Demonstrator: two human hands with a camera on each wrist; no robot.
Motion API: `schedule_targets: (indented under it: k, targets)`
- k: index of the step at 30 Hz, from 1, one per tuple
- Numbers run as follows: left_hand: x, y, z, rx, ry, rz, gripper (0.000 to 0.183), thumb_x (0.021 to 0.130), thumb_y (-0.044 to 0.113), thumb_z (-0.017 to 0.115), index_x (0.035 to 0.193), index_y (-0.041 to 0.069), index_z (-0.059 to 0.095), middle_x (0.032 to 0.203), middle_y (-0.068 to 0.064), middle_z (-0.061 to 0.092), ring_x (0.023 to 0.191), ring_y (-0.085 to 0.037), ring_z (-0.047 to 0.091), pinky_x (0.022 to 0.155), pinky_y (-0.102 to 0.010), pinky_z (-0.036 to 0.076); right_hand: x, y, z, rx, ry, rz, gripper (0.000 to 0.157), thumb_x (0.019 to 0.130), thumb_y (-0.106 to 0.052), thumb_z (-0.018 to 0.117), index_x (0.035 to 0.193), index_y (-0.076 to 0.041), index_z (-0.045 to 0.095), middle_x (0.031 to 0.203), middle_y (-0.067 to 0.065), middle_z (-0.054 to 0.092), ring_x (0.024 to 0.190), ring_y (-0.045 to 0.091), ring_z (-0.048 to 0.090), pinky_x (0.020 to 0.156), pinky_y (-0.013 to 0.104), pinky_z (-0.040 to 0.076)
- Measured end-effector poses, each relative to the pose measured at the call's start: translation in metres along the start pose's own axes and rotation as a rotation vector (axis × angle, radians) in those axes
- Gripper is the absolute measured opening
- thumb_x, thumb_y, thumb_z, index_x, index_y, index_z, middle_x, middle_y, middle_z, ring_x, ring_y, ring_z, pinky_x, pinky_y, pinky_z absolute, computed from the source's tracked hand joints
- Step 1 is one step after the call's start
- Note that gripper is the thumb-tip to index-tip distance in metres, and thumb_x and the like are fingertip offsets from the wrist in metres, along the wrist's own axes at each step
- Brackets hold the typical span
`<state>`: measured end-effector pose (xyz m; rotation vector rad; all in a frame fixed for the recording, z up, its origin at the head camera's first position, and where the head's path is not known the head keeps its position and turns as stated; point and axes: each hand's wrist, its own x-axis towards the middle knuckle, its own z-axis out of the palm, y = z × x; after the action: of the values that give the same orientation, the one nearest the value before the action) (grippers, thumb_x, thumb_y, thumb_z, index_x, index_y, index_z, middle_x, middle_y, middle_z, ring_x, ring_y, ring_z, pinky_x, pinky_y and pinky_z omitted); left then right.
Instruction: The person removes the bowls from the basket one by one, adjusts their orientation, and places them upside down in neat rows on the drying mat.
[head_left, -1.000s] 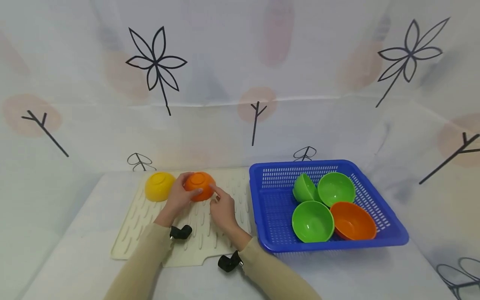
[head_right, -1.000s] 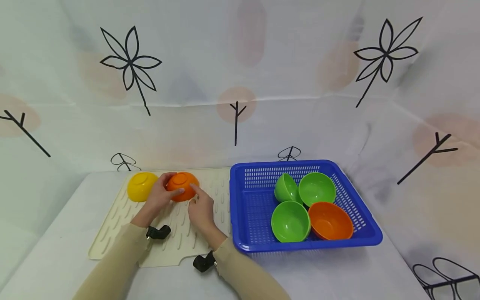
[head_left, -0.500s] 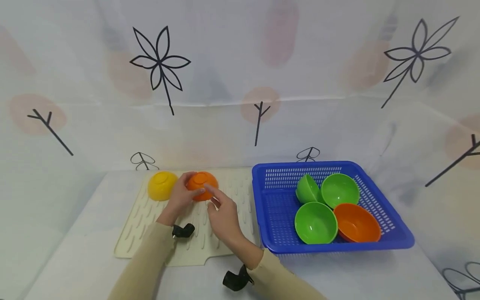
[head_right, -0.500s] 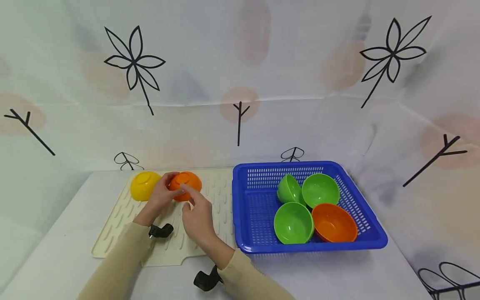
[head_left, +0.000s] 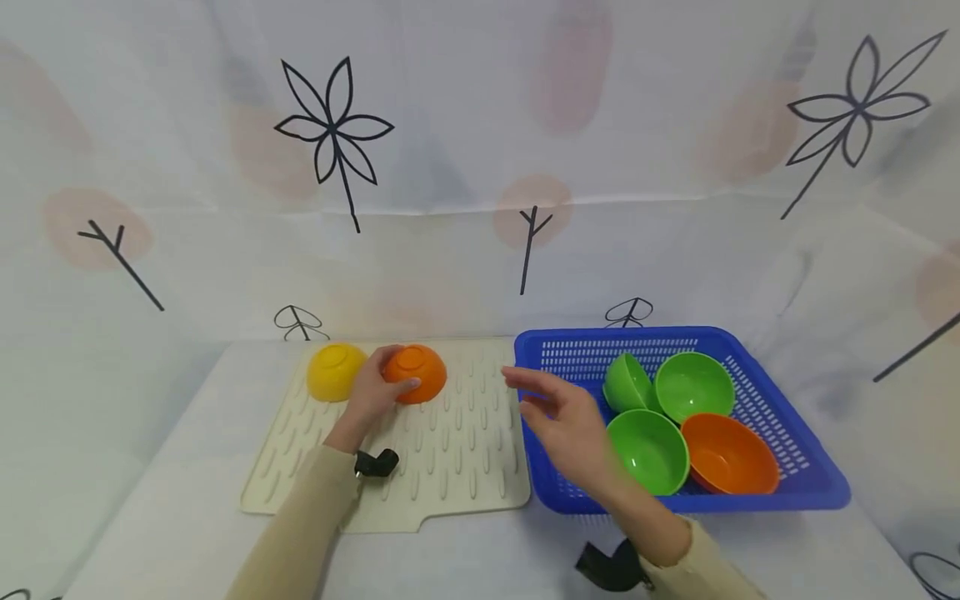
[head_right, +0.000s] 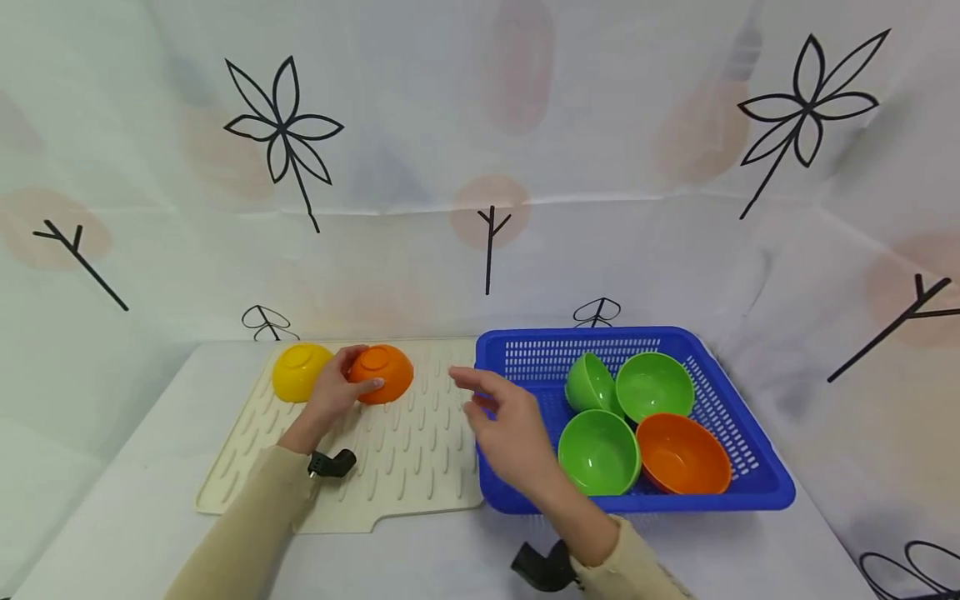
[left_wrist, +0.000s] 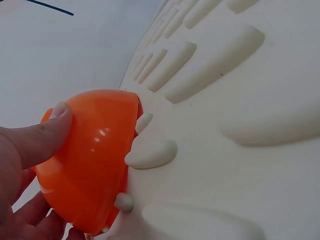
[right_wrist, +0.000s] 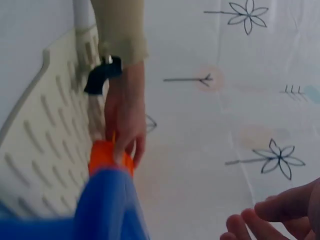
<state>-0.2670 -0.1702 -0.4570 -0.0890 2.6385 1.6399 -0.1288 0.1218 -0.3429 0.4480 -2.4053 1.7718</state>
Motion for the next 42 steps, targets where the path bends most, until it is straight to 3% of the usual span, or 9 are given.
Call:
schedule_targets:
  k: [9,16,24,29,33,37,42]
  targets:
    - [-0.002,0.002,0.001,0.004,0.004,0.010,0.065,0.088,0.017,0.079,0.144,0.017,0.046,0.147,-0.005,0.047,0.132,-0.028,0.044,0.115,-0.047,0.032,0.000,0.020,-0.121,-0.440,-0.158,0.137,0.037,0.095,0.000,0.064,0.132,-0.001,0.061,0.130,0.019,0.062,0.118,0.039,0.059,0.095,0.047,0.051]
    - [0.000,0.003,0.002,0.012,-0.001,0.010,0.065,0.087,0.018,0.079,0.144,0.018,0.046,0.146,-0.005,0.047,0.131,-0.027,0.045,0.114,-0.048,0.033,0.012,0.042,-0.169,-0.606,-0.348,0.217,0.046,0.092,-0.012,0.071,0.133,0.004,0.058,0.125,0.022,0.064,0.116,0.042,0.059,0.091,0.053,0.053]
    - [-0.002,0.003,0.001,0.011,-0.016,0.000,0.066,0.087,0.019,0.079,0.144,0.017,0.045,0.148,-0.006,0.046,0.131,-0.029,0.045,0.114,-0.049,0.033,0.031,0.055,-0.182,-0.558,-0.497,0.339,0.056,0.087,-0.012,0.074,0.132,0.012,0.052,0.118,0.028,0.064,0.102,0.039,0.066,0.078,0.046,0.059]
    - [-0.002,0.003,-0.001,-0.004,-0.027,-0.002,0.067,0.087,0.019,0.079,0.144,0.018,0.045,0.149,-0.006,0.045,0.132,-0.028,0.044,0.114,-0.049,0.033,0.033,0.060,-0.182,-0.566,-0.562,0.438,0.066,0.085,-0.016,0.078,0.135,0.015,0.047,0.114,0.027,0.065,0.092,0.033,0.068,0.071,0.045,0.060]
    - [-0.001,0.003,-0.002,-0.022,-0.039,-0.004,0.067,0.087,0.019,0.079,0.145,0.018,0.044,0.150,-0.005,0.044,0.133,-0.028,0.044,0.114,-0.049,0.032,0.032,0.063,-0.181,-0.568,-0.592,0.470,0.069,0.083,-0.014,0.079,0.136,0.015,0.045,0.111,0.023,0.067,0.092,0.033,0.068,0.069,0.045,0.060]
    - [-0.002,0.005,-0.003,-0.017,-0.046,-0.005,0.067,0.088,0.019,0.078,0.145,0.018,0.044,0.151,-0.006,0.043,0.133,-0.029,0.043,0.114,-0.050,0.032,0.031,0.063,-0.181,-0.546,-0.587,0.480,0.067,0.083,-0.008,0.077,0.136,0.015,0.045,0.109,0.022,0.068,0.093,0.034,0.067,0.070,0.045,0.060]
    - [-0.002,0.005,-0.003,-0.012,-0.050,-0.010,0.068,0.087,0.020,0.079,0.145,0.017,0.044,0.150,-0.007,0.044,0.132,-0.030,0.044,0.114,-0.051,0.032,0.029,0.063,-0.181,-0.539,-0.564,0.485,0.049,0.082,0.000,0.074,0.126,0.011,0.055,0.105,0.018,0.068,0.091,0.032,0.067,0.070,0.043,0.061]
